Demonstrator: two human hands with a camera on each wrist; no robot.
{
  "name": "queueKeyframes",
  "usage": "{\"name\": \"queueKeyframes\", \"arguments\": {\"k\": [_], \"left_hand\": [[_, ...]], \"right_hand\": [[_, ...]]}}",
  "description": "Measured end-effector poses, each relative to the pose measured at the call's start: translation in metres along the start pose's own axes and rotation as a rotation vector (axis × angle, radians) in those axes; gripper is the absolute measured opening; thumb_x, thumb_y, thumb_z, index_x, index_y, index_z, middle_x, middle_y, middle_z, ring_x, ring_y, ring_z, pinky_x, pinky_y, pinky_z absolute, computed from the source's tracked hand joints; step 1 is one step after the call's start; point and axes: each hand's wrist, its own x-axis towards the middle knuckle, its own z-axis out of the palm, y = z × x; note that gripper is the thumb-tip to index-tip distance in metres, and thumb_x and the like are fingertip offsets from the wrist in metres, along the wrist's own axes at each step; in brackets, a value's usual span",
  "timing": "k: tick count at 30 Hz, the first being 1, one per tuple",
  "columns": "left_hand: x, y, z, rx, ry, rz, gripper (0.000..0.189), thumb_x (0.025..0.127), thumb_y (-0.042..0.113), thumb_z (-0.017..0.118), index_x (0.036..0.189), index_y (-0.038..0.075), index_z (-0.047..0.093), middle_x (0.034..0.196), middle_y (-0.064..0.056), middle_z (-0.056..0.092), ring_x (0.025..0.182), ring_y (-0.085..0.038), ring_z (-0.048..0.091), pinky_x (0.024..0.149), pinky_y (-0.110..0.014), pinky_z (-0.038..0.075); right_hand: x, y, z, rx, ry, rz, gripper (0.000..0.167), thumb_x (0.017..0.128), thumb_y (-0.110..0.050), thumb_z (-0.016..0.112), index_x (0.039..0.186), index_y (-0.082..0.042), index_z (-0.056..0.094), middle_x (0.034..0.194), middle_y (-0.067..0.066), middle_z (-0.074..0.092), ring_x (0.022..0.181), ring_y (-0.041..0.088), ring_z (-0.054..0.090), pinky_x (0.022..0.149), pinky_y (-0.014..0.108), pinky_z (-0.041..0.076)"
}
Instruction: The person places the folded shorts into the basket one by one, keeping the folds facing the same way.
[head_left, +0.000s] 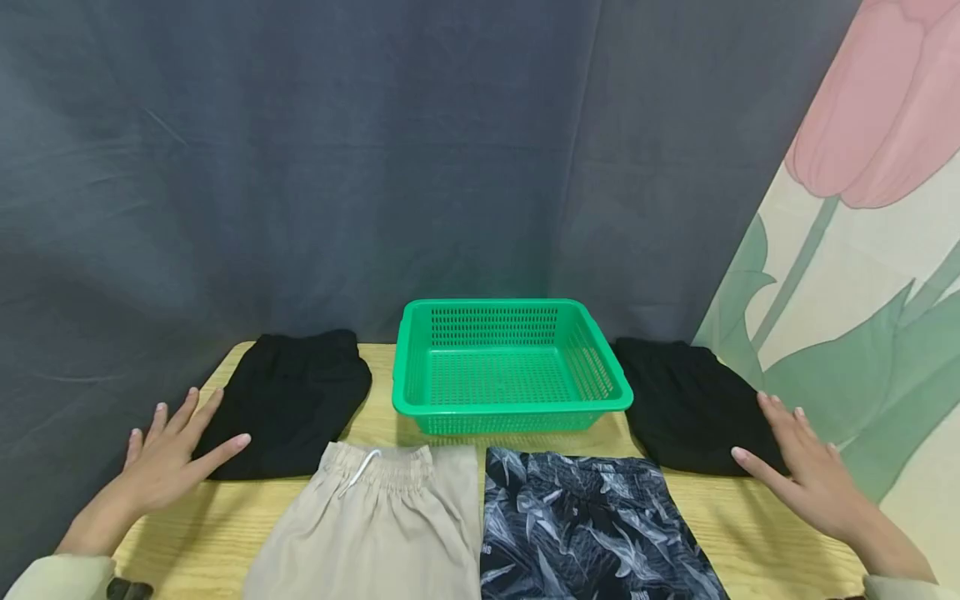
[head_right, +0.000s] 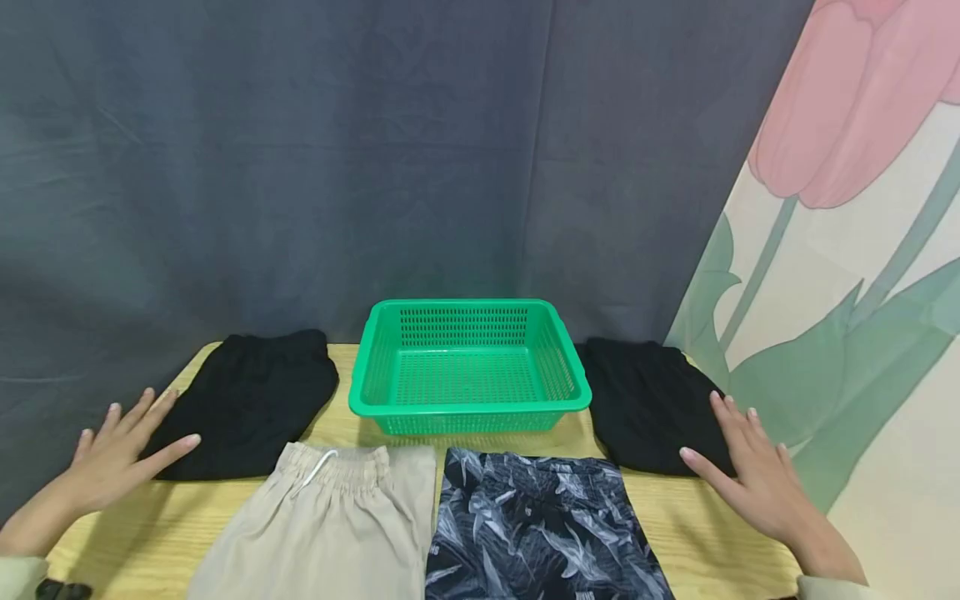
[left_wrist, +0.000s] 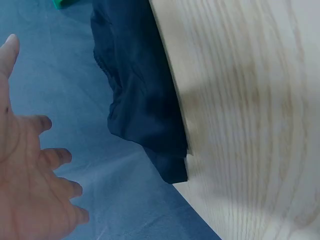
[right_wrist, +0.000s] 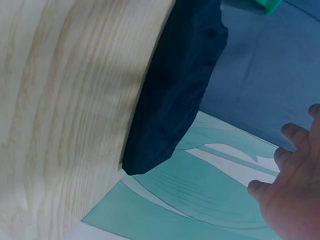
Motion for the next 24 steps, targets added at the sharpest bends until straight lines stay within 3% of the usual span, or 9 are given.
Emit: {"name": "queueKeyframes", "arguments": {"k": [8,13,18,20,24], "left_hand": [[0.0,0.004,-0.002,-0.101,0.036,0.057,0.082,0.101,0.046,0.045,0.154,0.002,0.0,0.152,-0.034,-0.013,0.13,-0.058,-0.021,0.098,-0.072,-0.011],[0.0,0.011,-0.005,-0.156,0.047,0.074,0.082,0.101,0.044,0.045,0.155,0.005,-0.003,0.153,-0.031,-0.015,0.135,-0.049,-0.022,0.101,-0.069,-0.009],[0.0,0.017,-0.008,-0.179,0.073,0.08,0.082,0.101,0.043,0.046,0.155,0.007,-0.005,0.154,-0.031,-0.01,0.136,-0.054,-0.012,0.099,-0.074,0.001],[-0.001,0.019,-0.009,-0.181,0.086,0.083,0.082,0.101,0.042,0.047,0.155,0.007,-0.005,0.154,-0.031,-0.006,0.136,-0.055,-0.006,0.099,-0.074,0.006],[-0.002,0.023,-0.009,-0.175,0.146,0.097,0.081,0.101,0.039,0.048,0.155,0.006,-0.003,0.154,-0.033,0.004,0.137,-0.055,0.007,0.096,-0.073,0.015]], "right_hand": [[0.002,-0.007,-0.007,0.112,0.02,-0.062,0.08,0.1,-0.021,0.051,0.156,-0.012,-0.006,0.156,0.026,-0.009,0.139,0.042,-0.02,0.104,0.059,-0.018],[-0.001,-0.014,-0.009,0.148,0.026,-0.043,0.079,0.101,-0.021,0.05,0.156,-0.015,-0.007,0.157,0.02,-0.011,0.138,0.039,-0.023,0.102,0.063,-0.018],[-0.002,-0.02,-0.012,0.174,0.051,-0.046,0.078,0.102,-0.019,0.049,0.156,-0.021,-0.008,0.158,0.021,-0.007,0.141,0.041,-0.014,0.103,0.065,-0.011],[-0.004,-0.022,-0.013,0.179,0.064,-0.042,0.078,0.102,-0.019,0.049,0.156,-0.024,-0.007,0.159,0.021,-0.004,0.143,0.035,-0.009,0.107,0.06,-0.009],[-0.006,-0.024,-0.014,0.212,0.078,-0.036,0.076,0.102,-0.016,0.047,0.155,-0.029,-0.007,0.158,0.022,0.002,0.143,0.015,-0.005,0.106,0.066,-0.001]]}}
